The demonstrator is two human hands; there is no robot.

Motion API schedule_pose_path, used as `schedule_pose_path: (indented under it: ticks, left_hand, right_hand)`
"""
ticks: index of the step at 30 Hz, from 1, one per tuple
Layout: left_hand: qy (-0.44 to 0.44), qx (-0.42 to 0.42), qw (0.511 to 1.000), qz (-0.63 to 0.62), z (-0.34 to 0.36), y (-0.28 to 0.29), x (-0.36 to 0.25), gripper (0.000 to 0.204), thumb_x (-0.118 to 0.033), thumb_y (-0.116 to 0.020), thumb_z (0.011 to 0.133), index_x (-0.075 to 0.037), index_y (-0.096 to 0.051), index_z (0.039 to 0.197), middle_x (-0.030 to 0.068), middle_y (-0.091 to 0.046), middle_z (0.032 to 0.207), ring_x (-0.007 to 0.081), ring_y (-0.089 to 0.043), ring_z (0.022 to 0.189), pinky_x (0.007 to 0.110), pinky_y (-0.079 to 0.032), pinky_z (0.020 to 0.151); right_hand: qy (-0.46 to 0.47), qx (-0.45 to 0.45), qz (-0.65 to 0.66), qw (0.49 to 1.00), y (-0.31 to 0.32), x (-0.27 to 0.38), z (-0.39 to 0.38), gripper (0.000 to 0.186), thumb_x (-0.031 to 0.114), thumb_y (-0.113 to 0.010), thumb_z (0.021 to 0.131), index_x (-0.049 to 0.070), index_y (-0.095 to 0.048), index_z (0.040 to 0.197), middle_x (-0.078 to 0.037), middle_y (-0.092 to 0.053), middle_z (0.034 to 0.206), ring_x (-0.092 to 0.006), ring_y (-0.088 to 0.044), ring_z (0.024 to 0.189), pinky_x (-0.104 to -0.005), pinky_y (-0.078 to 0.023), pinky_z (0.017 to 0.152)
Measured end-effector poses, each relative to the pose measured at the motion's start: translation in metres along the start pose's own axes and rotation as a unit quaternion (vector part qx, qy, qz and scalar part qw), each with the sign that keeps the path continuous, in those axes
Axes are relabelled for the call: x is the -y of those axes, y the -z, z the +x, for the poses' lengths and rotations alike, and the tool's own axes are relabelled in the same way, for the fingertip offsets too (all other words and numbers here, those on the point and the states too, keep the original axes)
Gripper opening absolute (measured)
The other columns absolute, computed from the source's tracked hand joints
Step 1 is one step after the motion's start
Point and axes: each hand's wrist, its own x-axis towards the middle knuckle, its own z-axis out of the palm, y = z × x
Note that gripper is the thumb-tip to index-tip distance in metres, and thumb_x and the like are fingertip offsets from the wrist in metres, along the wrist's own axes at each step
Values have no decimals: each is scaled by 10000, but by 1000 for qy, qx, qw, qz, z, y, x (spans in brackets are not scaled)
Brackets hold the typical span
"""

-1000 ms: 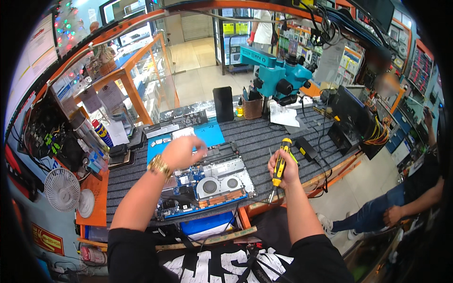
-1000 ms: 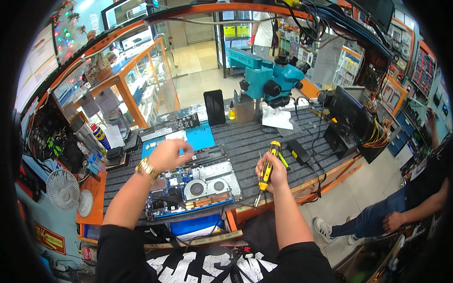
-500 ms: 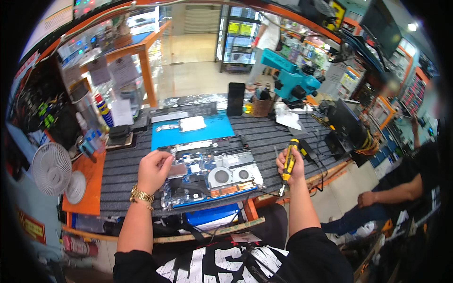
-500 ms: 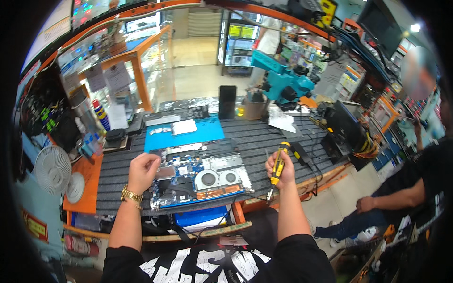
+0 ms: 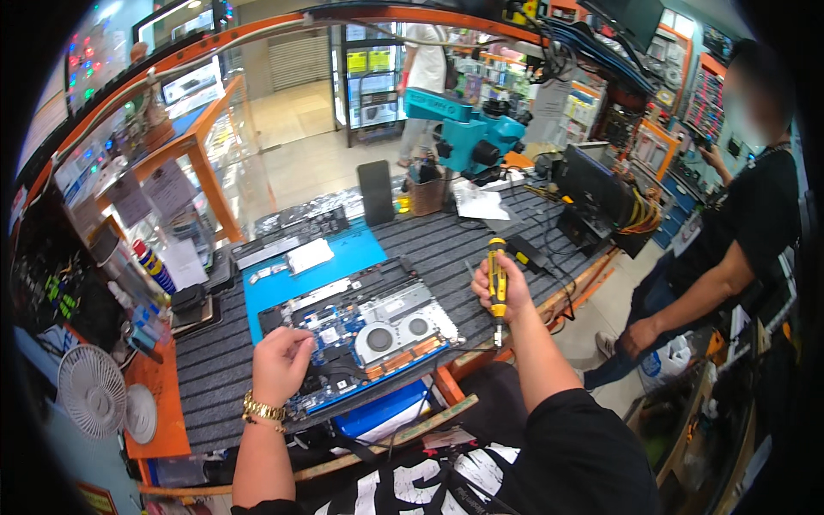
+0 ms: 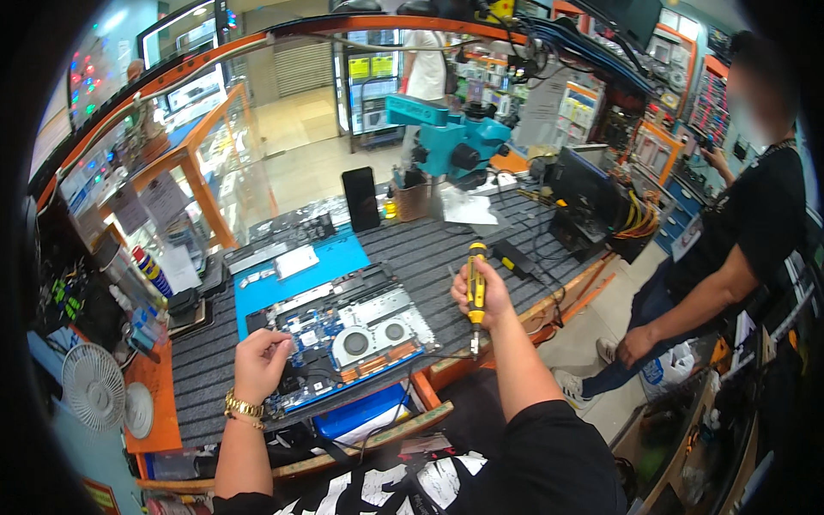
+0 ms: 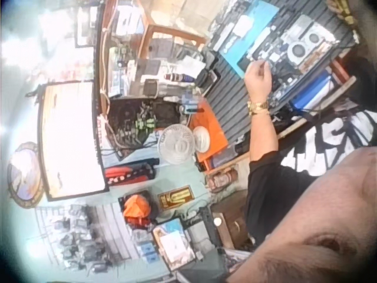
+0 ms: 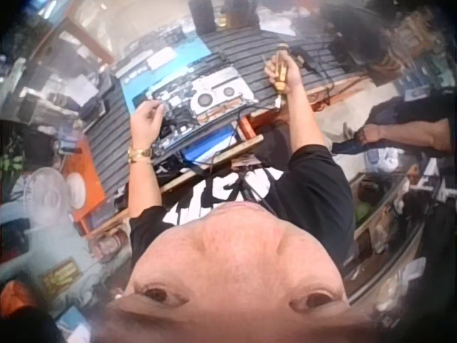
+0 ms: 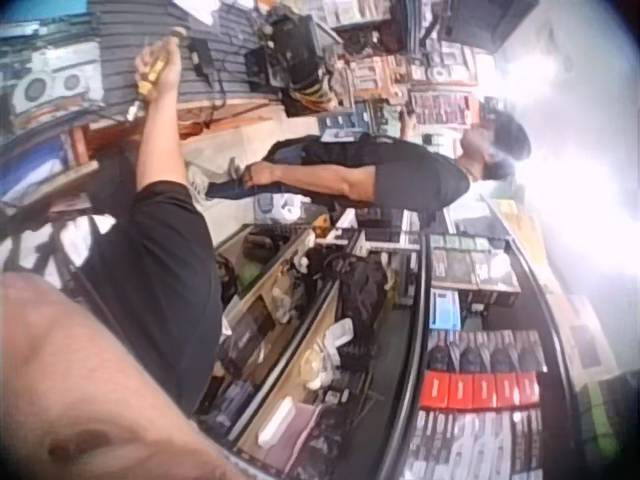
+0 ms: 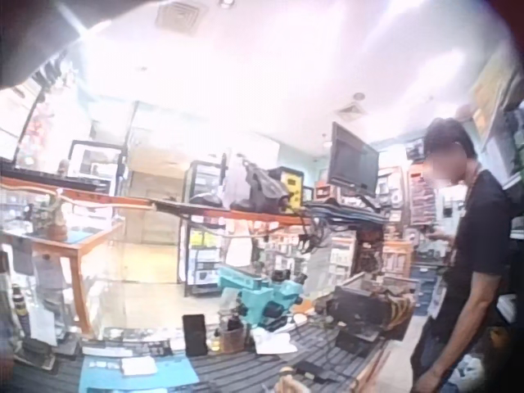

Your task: The person unscrews and removes components from an open laptop, handling wires and internal parts with a screwdriver and by hand.

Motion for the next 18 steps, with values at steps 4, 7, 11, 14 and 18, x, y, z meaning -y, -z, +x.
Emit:
schedule_pose_path:
  ticks: [4, 7, 11, 14, 18]
  left_hand:
    - [16, 7, 1000, 3, -3, -2, 2, 80, -104, -866, 994, -29, -840, 1001, 90, -719, 816, 203, -675, 686, 348, -530, 645]
    - [28, 9, 1000, -1, -3, 0, -6, 91, -115, -865, 999, -27, -847, 1010, 89, -717, 807, 193, -673, 677, 343, -531, 640]
    - [20, 14, 1000, 1, -4, 1, -7, 100, -119, -855, 1007, -21, -854, 1026, 90, -730, 818, 187, -682, 672, 334, -537, 637]
    - [22, 16, 1000, -5, -7, 3, -6, 104, -123, -849, 1010, -21, -854, 1022, 87, -730, 818, 186, -681, 671, 336, -535, 634]
    - [17, 19, 1000, 3, -8, 7, -5, 105, -127, -842, 1013, -23, -855, 1022, 80, -728, 820, 188, -678, 669, 339, -533, 631]
  right_hand:
    - [3, 8, -10, 1000, 0, 2, -5, 463, 593, -590, 1162, 153, -649, 1030, -69, -604, 844, -218, -603, 676, -323, -424, 462]
    - [9, 11, -14, 1000, -1, 2, -7, 470, 594, -587, 1162, 154, -627, 1002, -62, -598, 836, -215, -601, 679, -315, -428, 460]
    - [13, -1, -22, 1000, -7, -1, -6, 472, 592, -593, 1159, 152, -616, 989, -58, -588, 828, -214, -598, 675, -317, -434, 457]
    - [15, -5, -25, 1000, -11, -3, -8, 465, 588, -605, 1153, 148, -627, 1001, -60, -585, 827, -214, -591, 669, -317, -433, 458]
    - [24, -10, -32, 999, -12, -5, -10, 464, 587, -609, 1152, 142, -638, 1027, -64, -582, 830, -216, -584, 661, -319, -417, 455]
